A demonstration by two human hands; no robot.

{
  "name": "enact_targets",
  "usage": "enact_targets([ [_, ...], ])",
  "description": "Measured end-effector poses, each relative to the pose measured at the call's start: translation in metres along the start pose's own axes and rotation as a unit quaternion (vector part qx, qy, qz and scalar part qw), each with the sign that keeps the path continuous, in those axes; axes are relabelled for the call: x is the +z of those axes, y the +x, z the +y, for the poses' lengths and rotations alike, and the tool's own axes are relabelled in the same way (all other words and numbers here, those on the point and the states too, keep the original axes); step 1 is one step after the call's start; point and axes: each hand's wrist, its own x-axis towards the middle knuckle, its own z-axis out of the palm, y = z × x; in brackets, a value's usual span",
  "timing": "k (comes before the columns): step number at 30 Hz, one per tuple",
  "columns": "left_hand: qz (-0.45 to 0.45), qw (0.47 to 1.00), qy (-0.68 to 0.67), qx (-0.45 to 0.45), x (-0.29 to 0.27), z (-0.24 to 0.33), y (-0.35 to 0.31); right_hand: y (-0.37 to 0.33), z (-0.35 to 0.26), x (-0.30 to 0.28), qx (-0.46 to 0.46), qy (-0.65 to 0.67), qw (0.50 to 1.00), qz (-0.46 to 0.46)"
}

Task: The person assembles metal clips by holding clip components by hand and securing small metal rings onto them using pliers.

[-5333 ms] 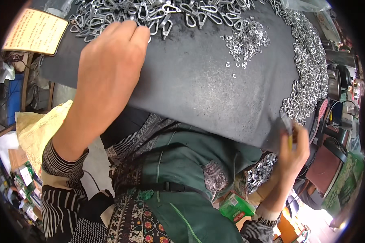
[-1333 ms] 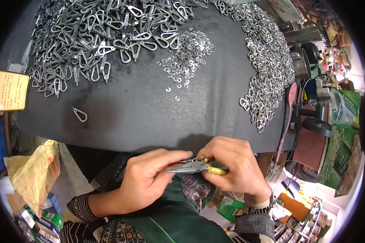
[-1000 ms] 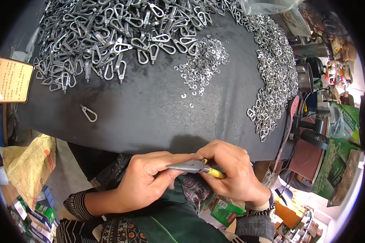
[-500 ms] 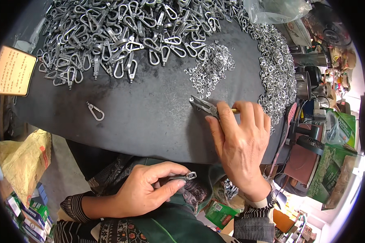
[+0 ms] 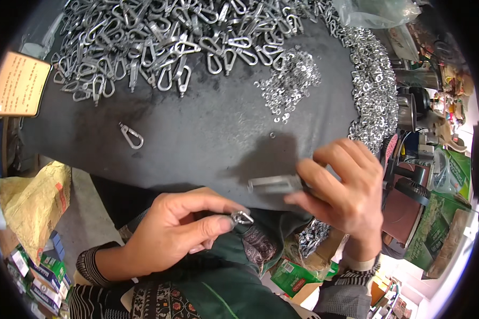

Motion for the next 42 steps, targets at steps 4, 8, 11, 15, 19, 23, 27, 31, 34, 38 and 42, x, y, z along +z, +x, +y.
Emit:
enact_targets([
  [4, -0.019, 0.998, -0.05, -0.026, 0.0, 0.0, -0.001, -0.001, -0.004, -0.005, -0.056, 0.025, 0.998, 0.018],
  [8, -0.027, 0.999, -0.035, -0.014, 0.003, -0.002, 0.0, 0.0, -0.005, -0.004, -0.084, 0.032, 0.996, 0.013],
  [11, -0.037, 0.998, -0.041, -0.003, 0.004, -0.004, 0.0, -0.002, -0.005, -0.003, -0.098, 0.042, 0.994, 0.02],
  [15, -0.019, 0.994, 0.082, 0.075, 0.004, -0.001, -0.007, -0.007, -0.015, -0.001, -0.088, 0.04, 0.995, 0.031],
  [19, 0.013, 0.867, 0.428, 0.253, -0.002, 0.014, -0.023, -0.023, -0.038, 0.001, -0.027, 0.063, 0.997, 0.023],
  [23, 0.4, 0.569, 0.647, 0.312, -0.019, 0.031, -0.008, -0.056, -0.056, 0.02, 0.043, 0.076, 0.996, 0.001],
  [27, 0.413, 0.434, 0.709, 0.371, -0.039, 0.034, 0.017, -0.07, -0.064, 0.041, 0.127, 0.074, 0.989, -0.006],
  [31, 0.363, 0.44, 0.705, 0.422, -0.03, 0.057, 0.047, -0.086, -0.06, 0.042, 0.188, 0.079, 0.979, 0.031],
  [34, 0.332, 0.42, 0.742, 0.403, -0.033, 0.072, 0.063, -0.094, -0.046, 0.039, 0.226, 0.06, 0.971, 0.046],
  [38, 0.363, 0.417, 0.742, 0.379, -0.041, 0.068, 0.07, -0.108, -0.011, 0.049, 0.292, 0.051, 0.941, 0.165],
  [42, 0.384, 0.463, 0.671, 0.434, -0.041, 0.069, 0.066, -0.108, 0.021, 0.053, 0.365, -0.014, 0.908, 0.207],
])
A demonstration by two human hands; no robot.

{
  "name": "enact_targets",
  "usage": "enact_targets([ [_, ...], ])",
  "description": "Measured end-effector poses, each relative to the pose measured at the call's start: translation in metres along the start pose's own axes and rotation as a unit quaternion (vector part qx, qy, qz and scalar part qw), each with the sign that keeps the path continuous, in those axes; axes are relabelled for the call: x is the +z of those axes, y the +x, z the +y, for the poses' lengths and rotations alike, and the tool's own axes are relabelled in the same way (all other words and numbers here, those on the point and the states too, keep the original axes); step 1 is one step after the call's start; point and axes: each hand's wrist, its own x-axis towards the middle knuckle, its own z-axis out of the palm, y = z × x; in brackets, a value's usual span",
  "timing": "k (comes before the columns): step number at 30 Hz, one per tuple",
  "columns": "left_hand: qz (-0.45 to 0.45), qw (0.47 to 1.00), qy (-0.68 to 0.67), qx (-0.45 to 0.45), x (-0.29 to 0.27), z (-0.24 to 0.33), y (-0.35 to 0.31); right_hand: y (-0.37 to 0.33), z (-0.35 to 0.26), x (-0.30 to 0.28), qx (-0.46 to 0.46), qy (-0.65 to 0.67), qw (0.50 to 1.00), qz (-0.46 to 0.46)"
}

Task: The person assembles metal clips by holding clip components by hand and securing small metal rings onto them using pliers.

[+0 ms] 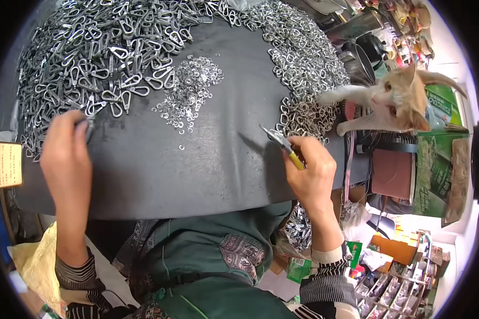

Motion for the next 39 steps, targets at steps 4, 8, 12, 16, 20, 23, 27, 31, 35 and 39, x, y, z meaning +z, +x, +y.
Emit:
enact_targets([
  [4, -0.035, 0.788, -0.506, -0.35, -0.03, -0.058, -0.012, 0.014, -0.004, 0.011, -0.02, -0.014, 1.0, 0.002],
  [8, -0.05, 0.606, -0.709, -0.357, -0.039, -0.053, -0.036, 0.021, -0.002, 0.014, -0.016, -0.064, 0.997, -0.035],
  [12, -0.062, 0.543, -0.674, -0.497, -0.042, 0.016, -0.025, 0.022, -0.018, 0.008, 0.018, 0.021, 0.998, -0.053],
  [16, -0.227, 0.493, -0.673, -0.502, -0.044, 0.047, -0.036, 0.01, -0.06, 0.004, 0.127, 0.31, 0.924, -0.182],
  [20, -0.309, 0.465, -0.703, -0.441, -0.036, 0.082, -0.058, 0.002, -0.102, 0.009, 0.219, 0.544, 0.787, -0.193],
  [23, -0.323, 0.523, -0.677, -0.405, -0.032, 0.088, -0.068, -0.007, -0.11, 0.013, 0.231, 0.578, 0.763, -0.174],
  [27, -0.307, 0.584, -0.657, -0.366, -0.027, 0.091, -0.074, -0.012, -0.117, 0.02, 0.163, 0.534, 0.82, -0.128],
  [31, -0.292, 0.592, -0.659, -0.359, -0.026, 0.099, -0.075, -0.016, -0.115, 0.025, 0.016, 0.453, 0.888, -0.074],
  [35, -0.318, 0.561, -0.663, -0.379, -0.024, 0.1, -0.078, 0.006, -0.093, 0.017, -0.068, 0.373, 0.914, -0.145],
  [39, -0.424, 0.516, -0.647, -0.368, -0.037, 0.087, -0.077, 0.059, -0.057, 0.008, -0.248, -0.031, 0.958, -0.139],
])
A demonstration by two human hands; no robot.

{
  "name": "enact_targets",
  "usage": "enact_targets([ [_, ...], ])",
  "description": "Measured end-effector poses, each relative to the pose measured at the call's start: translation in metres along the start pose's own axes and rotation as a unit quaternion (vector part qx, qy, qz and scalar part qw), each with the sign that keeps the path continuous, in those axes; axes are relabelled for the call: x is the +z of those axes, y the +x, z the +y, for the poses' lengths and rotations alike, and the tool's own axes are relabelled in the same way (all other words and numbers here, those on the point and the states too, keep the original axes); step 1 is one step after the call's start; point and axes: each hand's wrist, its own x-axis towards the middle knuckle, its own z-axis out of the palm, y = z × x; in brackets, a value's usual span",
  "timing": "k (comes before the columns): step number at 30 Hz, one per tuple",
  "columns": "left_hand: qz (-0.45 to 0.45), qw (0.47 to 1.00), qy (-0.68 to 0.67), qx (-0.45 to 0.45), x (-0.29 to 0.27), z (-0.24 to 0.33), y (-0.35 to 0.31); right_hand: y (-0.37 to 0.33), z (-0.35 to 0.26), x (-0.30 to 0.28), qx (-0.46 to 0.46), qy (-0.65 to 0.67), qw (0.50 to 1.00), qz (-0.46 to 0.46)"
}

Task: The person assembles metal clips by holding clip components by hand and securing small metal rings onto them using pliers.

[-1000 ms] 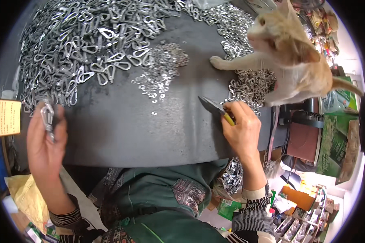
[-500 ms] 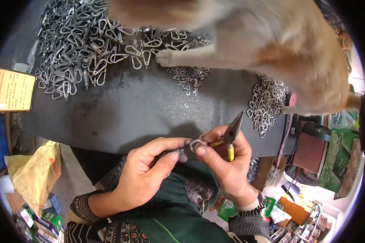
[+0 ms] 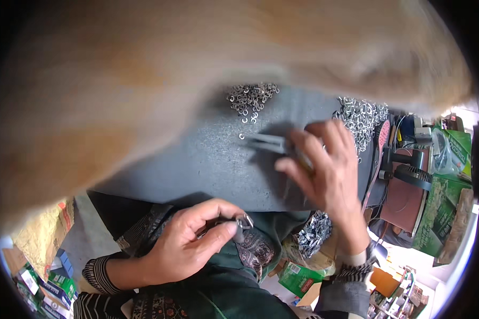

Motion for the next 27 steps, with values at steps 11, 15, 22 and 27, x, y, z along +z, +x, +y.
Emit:
enact_targets([
  [11, -0.049, 0.998, -0.043, 0.014, -0.004, -0.003, -0.007, 0.044, 0.027, -0.003, -0.17, -0.077, 0.982, -0.041],
  [15, -0.031, 0.997, -0.051, 0.039, -0.008, -0.004, -0.007, 0.053, 0.025, -0.009, -0.198, -0.084, 0.974, -0.067],
  [22, -0.012, 0.992, 0.047, 0.114, -0.015, 0.001, -0.004, 0.059, 0.023, -0.014, -0.224, -0.118, 0.964, -0.079],
  [27, -0.016, 0.993, 0.059, 0.106, -0.016, 0.003, -0.005, 0.068, 0.027, -0.01, -0.273, -0.152, 0.949, -0.035],
])
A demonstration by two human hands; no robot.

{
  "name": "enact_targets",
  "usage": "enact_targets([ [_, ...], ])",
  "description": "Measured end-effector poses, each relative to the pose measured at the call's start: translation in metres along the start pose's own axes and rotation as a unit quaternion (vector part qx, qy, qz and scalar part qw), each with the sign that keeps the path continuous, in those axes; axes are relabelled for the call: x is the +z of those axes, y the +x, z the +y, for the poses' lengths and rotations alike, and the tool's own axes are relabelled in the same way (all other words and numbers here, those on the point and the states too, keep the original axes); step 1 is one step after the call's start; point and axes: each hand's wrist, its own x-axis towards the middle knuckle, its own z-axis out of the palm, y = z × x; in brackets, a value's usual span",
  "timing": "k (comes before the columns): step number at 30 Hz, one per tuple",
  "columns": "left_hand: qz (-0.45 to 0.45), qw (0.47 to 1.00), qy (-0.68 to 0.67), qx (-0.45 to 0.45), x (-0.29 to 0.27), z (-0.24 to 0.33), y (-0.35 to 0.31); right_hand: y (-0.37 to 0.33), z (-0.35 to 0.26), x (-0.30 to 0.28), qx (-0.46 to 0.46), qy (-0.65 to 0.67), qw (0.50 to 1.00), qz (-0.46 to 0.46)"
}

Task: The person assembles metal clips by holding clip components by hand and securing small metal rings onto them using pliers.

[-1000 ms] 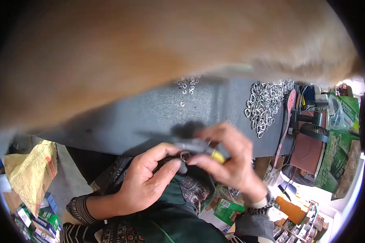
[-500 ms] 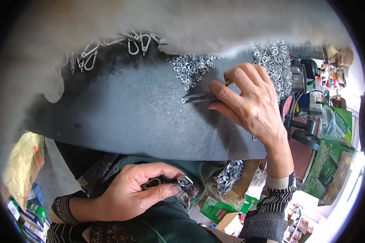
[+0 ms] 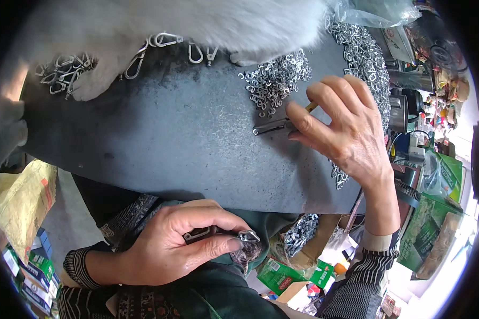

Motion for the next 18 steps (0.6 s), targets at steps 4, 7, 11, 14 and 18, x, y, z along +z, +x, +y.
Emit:
enact_targets([
  [4, 0.018, 0.999, 0.031, 0.041, -0.003, 0.0, 0.002, 0.0, 0.005, 0.0, -0.031, 0.019, 0.999, 0.002],
  [7, 0.075, 0.997, -0.027, -0.004, -0.002, 0.007, 0.005, -0.006, -0.003, -0.009, -0.023, 0.065, 0.997, 0.025],
  [11, 0.106, 0.991, -0.064, -0.04, -0.005, 0.006, 0.007, -0.014, -0.03, -0.02, 0.024, 0.203, 0.977, 0.066],
  [14, 0.073, 0.997, -0.027, -0.019, -0.003, 0.007, 0.011, -0.021, -0.043, -0.022, 0.05, 0.233, 0.969, 0.069],
  [18, 0.053, 0.996, -0.061, -0.024, -0.002, 0.002, 0.012, -0.029, -0.049, -0.024, 0.065, 0.251, 0.964, 0.067],
])
